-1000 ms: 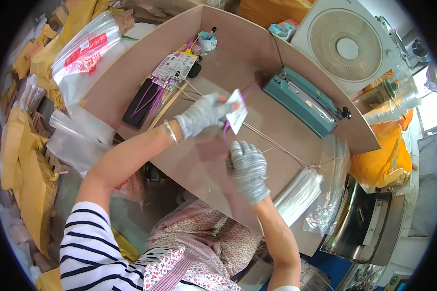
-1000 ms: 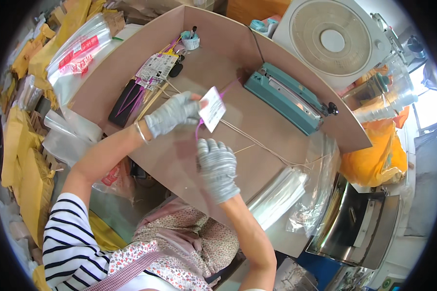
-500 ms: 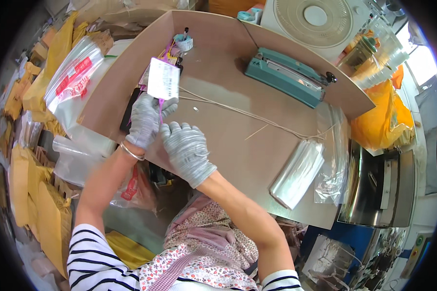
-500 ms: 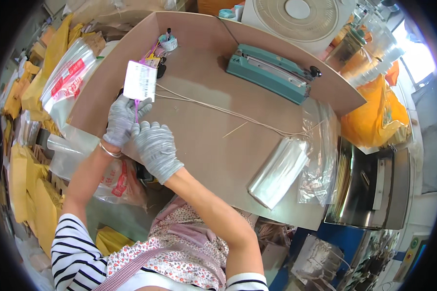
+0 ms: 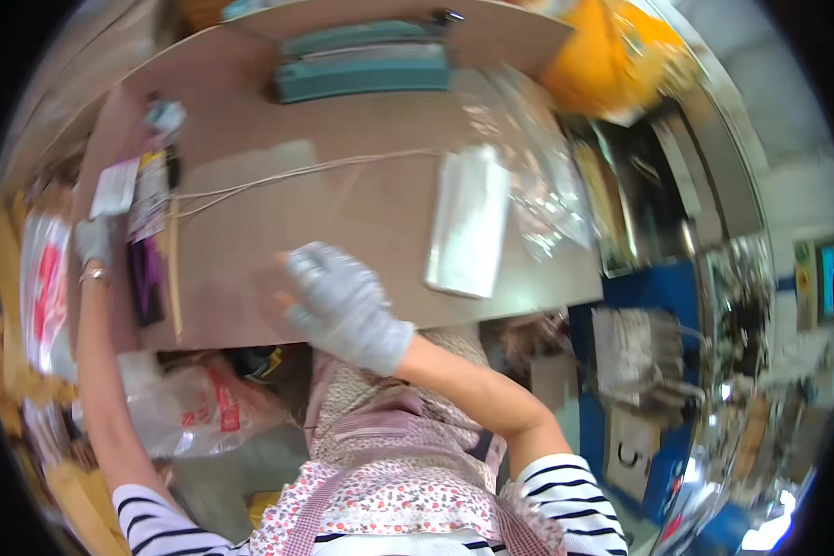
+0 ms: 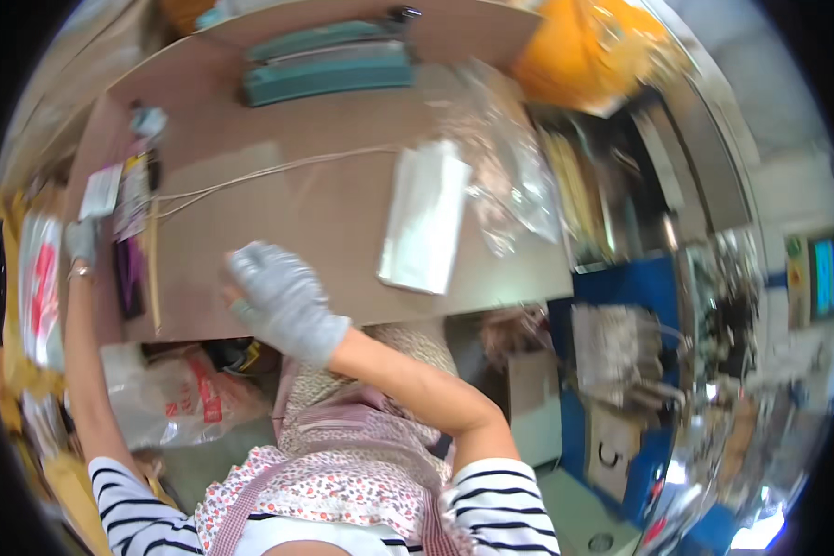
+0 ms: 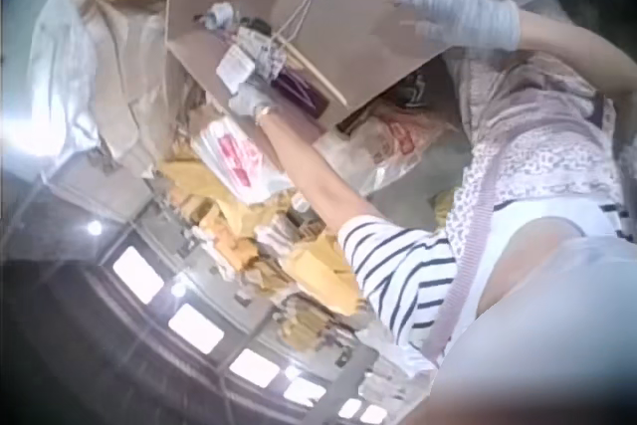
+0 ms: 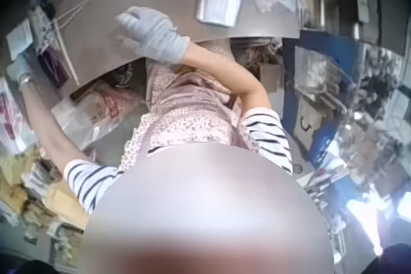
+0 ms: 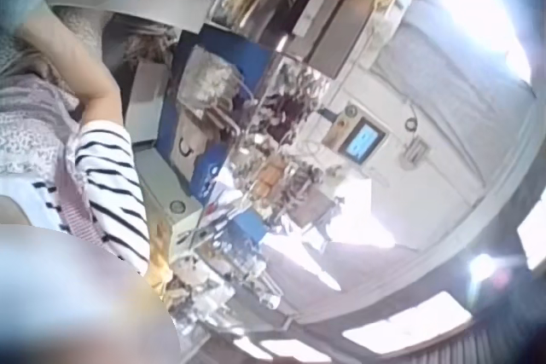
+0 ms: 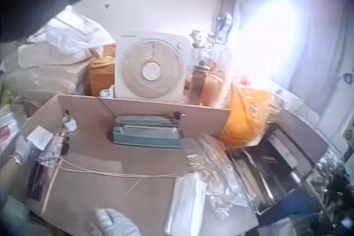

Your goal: Counting, stacking, and organizing clear plastic bags at a packaging workstation.

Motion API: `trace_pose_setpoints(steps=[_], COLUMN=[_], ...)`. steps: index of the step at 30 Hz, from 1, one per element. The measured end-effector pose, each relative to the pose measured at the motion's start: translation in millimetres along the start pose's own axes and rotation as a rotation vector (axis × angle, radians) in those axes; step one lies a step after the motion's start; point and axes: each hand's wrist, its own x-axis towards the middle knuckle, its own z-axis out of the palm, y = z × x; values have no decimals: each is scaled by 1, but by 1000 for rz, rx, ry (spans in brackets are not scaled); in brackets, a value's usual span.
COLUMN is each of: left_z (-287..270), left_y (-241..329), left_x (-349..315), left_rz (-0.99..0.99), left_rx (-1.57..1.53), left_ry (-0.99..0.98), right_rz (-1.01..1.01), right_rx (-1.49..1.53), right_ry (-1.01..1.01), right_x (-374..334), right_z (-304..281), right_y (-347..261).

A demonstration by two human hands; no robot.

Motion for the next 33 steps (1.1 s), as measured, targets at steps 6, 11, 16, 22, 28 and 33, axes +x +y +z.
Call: trace_pose_setpoints(steps=[6, 11, 16, 22, 28, 33], left_z=[-10, -30, 0, 33, 26, 3], left_y=[106, 240, 336, 391, 368, 351], left_x=[-73, -234, -371, -414, -436, -456], left_rz=[533, 860, 706, 598, 351, 302], left_rx=[573, -390, -520, -489, -763, -825], left_ry=[99, -238, -741, -751, -973, -669], right_rz=[664, 877, 718, 1103, 917, 635], right_rx=[-250, 189, -640, -59, 682, 1314], right_ry=[683, 641, 490, 473, 561, 450], right_x=[-107, -123, -80, -47, -75, -103], right_z=[-105, -101, -76, -76, -60, -61], right_y=[106, 159, 152, 131, 154, 141])
